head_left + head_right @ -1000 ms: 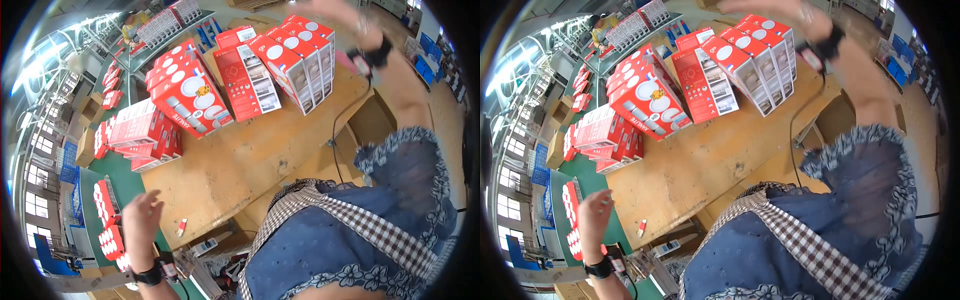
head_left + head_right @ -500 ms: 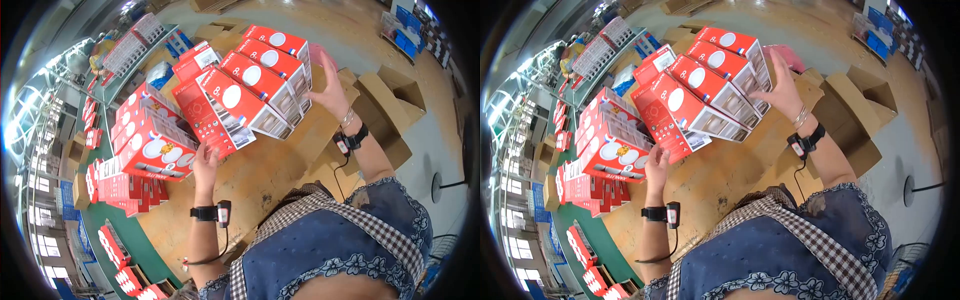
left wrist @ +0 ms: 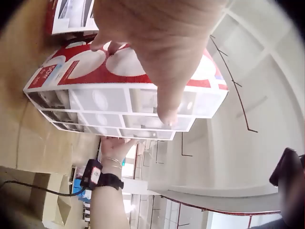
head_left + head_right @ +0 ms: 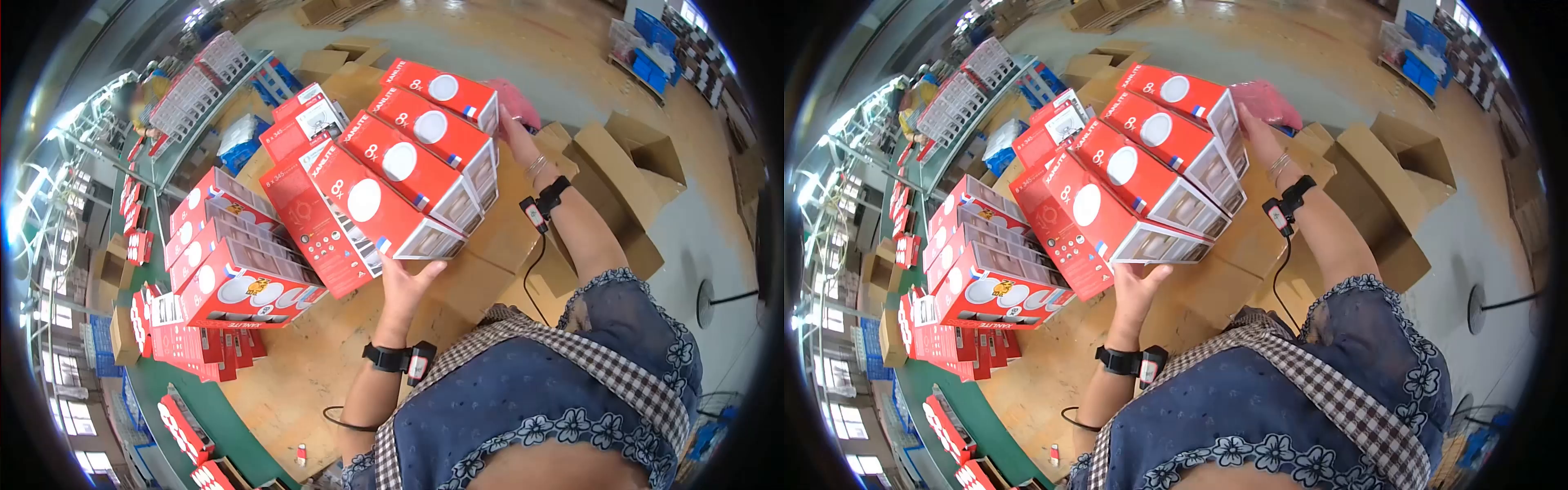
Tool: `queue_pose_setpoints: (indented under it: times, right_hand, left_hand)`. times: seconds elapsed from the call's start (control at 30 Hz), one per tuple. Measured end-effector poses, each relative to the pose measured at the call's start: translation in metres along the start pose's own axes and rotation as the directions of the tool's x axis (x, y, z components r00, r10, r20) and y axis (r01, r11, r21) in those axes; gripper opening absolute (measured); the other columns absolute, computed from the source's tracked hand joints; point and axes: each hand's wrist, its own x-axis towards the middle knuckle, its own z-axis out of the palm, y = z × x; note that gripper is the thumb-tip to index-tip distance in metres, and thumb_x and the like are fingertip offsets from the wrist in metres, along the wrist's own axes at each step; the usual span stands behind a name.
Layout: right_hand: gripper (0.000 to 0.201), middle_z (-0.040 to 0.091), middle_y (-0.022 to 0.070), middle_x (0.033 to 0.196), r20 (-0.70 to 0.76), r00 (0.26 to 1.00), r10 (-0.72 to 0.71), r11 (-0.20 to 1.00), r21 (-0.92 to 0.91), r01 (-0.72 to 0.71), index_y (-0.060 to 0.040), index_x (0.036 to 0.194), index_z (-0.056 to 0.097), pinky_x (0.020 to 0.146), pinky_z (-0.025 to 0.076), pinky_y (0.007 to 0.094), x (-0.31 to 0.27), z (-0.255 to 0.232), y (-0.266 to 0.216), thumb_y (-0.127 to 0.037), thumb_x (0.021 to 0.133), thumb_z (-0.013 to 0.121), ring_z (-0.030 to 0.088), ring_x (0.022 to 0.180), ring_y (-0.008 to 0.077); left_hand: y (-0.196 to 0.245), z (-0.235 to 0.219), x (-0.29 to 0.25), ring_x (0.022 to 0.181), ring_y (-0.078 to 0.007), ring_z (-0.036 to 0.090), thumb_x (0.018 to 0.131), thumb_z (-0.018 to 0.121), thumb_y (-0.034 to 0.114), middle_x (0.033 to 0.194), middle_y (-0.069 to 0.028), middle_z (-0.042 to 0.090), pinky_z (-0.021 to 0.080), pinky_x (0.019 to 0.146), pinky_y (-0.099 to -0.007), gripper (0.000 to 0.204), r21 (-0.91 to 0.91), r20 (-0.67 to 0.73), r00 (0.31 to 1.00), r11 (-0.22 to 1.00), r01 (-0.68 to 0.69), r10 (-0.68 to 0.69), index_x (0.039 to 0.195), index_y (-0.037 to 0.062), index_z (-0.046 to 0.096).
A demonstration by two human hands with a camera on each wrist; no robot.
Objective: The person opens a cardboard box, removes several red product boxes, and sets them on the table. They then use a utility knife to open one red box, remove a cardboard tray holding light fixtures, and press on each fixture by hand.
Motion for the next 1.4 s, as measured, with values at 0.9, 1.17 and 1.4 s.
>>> queue_pose_setpoints:
  times: [0.9, 1.17, 1.4]
  right_hand:
    - [0.055, 0.041, 0.0129, 0.150, -0.138, 0.905, 0.403, 0.909, -0.051, -0.413, -0.0023, 0.148, 0.039, 0.114, 0.029, 0.0384, -0.193, -0.003, 0.024, -0.034, 0.105, 0.049, 0.037, 0.139, 0.0213]
    - [0.042, 0.066, 0.0091, 0.118, 0.673, 0.276, 0.686, 0.707, -0.527, -0.472, -0.0015, 0.134, 0.056, 0.093, 0.051, 0.0334, -0.262, 0.108, -0.031, -0.028, 0.102, 0.057, 0.063, 0.109, 0.0190]
    - [0.043, 0.064, 0.0147, 0.116, 0.991, 0.089, 0.097, 0.872, -0.128, 0.472, -0.0030, 0.130, 0.058, 0.093, 0.050, 0.0373, -0.316, 0.374, -0.076, -0.026, 0.094, 0.066, 0.063, 0.108, 0.0263]
  left_hand:
    - [0.031, -0.050, -0.039, 0.098, -0.0194, 0.067, 0.087, 0.073, 0.007, 0.110, -0.0090, 0.071, 0.053, 0.089, -0.0330, 0.039, 0.754, -0.248, 0.954, 0.651, 0.083, 0.166, 0.125, 0.0047, 0.063]
    - [0.050, -0.287, -0.314, 0.079, -0.0175, 0.068, 0.099, 0.062, 0.027, 0.091, -0.0102, 0.069, 0.057, 0.071, -0.0294, 0.031, 0.153, -0.981, 0.135, 0.981, 0.119, 0.137, 0.110, -0.0010, 0.065]
    - [0.117, -0.384, -0.330, 0.113, -0.0393, 0.062, 0.102, 0.049, 0.049, 0.130, -0.0351, 0.052, 0.055, 0.095, -0.0432, 0.074, -0.199, -0.905, 0.379, 0.980, 0.019, -0.191, 0.142, -0.0109, 0.035]
